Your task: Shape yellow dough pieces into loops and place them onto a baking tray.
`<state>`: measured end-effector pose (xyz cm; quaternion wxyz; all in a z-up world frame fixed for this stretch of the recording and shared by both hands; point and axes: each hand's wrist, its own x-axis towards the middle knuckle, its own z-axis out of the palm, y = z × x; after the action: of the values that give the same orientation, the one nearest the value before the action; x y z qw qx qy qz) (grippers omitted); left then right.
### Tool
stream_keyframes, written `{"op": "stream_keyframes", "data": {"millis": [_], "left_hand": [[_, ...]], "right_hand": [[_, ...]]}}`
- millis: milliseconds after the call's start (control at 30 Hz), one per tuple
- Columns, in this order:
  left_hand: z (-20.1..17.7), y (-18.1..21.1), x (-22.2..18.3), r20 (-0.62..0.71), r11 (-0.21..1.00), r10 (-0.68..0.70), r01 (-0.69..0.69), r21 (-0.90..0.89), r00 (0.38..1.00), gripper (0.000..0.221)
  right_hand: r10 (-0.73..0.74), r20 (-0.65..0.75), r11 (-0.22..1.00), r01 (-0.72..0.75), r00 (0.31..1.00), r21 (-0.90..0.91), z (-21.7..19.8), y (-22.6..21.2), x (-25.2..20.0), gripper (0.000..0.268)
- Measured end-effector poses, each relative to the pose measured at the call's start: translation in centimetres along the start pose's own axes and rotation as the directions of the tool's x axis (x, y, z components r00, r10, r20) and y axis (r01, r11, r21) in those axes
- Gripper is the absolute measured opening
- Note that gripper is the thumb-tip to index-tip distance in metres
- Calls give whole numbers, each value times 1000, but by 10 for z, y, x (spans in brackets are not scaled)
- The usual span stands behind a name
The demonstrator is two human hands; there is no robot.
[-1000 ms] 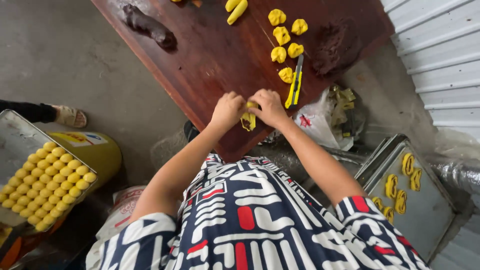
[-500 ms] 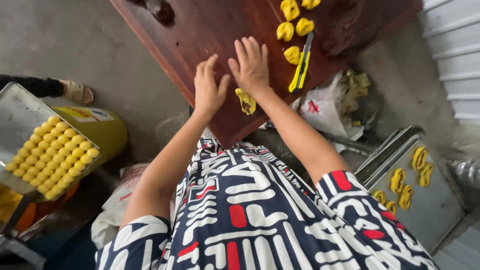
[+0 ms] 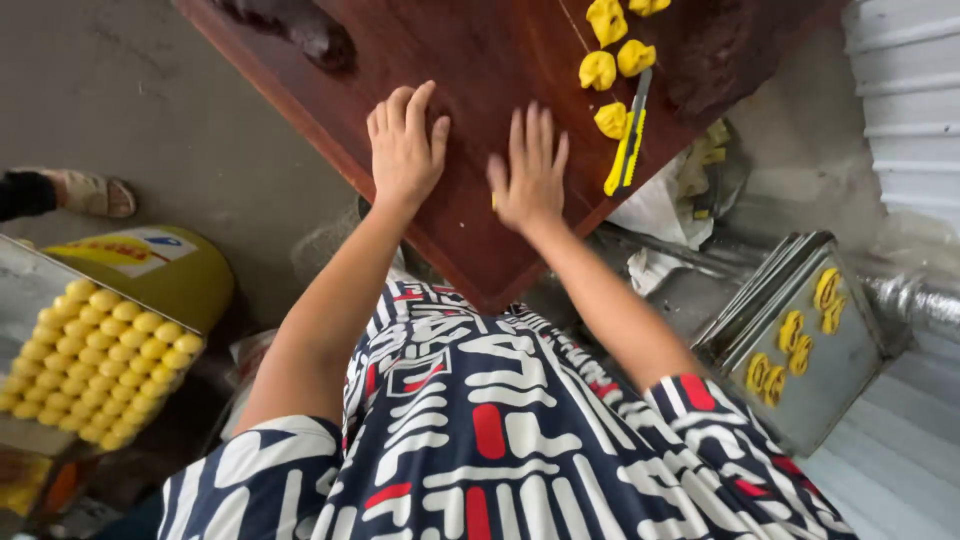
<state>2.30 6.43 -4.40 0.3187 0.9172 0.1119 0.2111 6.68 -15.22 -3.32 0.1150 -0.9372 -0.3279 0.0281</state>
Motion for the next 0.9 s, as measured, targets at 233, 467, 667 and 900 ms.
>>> {"op": "stream_keyframes", "data": {"millis": [233,467,667,900], "left_hand": [[-11,1,2,-45,991,-1,-5,-134,999,45],[-18,0,6,27,983,-49,53,-174,998,44],[-9,3,8,-32,984,-13,7,-177,999,44],[-12,0,2,-59,989,-45,36,-146,997,43]], "right_hand": [[-149,45,986,146,988,76,-42,-39,-54,65],[253,-100,873,-183,962,452,-4,22,-27,34],[292,-328,880,-118,898,460,-78,52,103,61],[223,-211,960,-252,952,-123,-28,108,92,41]]}}
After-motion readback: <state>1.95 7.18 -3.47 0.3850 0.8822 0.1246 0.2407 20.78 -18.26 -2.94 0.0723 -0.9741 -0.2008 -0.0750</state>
